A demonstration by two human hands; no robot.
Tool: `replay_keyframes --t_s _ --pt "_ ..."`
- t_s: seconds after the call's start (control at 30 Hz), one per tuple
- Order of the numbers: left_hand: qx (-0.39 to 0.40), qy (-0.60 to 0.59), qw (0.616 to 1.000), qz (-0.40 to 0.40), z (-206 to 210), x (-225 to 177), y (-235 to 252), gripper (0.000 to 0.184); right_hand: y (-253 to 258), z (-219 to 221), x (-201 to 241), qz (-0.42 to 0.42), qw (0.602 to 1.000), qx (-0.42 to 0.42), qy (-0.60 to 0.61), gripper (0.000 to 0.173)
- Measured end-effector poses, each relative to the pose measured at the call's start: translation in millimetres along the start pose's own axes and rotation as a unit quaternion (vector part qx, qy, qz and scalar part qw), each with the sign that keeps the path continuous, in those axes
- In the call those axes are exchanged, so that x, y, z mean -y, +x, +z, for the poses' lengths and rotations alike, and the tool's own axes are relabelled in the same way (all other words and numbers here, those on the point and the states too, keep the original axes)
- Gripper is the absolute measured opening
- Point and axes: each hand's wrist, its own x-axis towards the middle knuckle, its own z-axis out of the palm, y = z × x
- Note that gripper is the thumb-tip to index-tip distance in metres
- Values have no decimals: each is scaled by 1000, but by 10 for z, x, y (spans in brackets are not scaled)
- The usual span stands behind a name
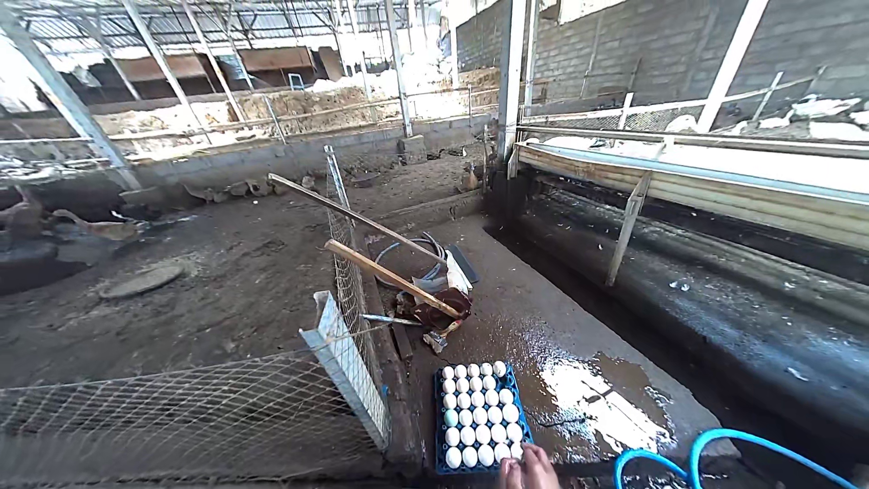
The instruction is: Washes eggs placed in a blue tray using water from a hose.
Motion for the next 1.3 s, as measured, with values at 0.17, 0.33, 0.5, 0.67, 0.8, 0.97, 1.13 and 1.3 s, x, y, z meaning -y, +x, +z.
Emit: replay_keyframes --t_s 0.17,0.33,0.5,0.67,0.8,0.97,1.13,1.3 --pt "-17 -18 1000 10 -10 7 -73 48 -132 27 -94 -81 996 8 -39 41" --pt "-33 -41 997 60 11 17 -79 47 -213 56 -78 -75 997 20 -8 41" --pt "-34 13 999 -15 32 -42 -143 47 -120 -25 -9 10 999 -17 39 39" --pt "5 18 1000 -22 -21 -81 -141 51 -152 -59 26 -34 999 10 -5 43" --pt "-7 23 1000 9 -37 -42 -78 46 -309 3 35 -46 999 9 -9 42" --pt "-20 38 999 -27 72 -130 -141 50 -15 -100 82 19 999 -24 13 37" --pt "-7 10 999 -36 16 -130 -132 50 -194 -56 81 -44 999 16 -20 40" --pt "-7 -3 1000 -6 6 -173 -134 45 -330 -12 101 -62 997 8 -36 41"
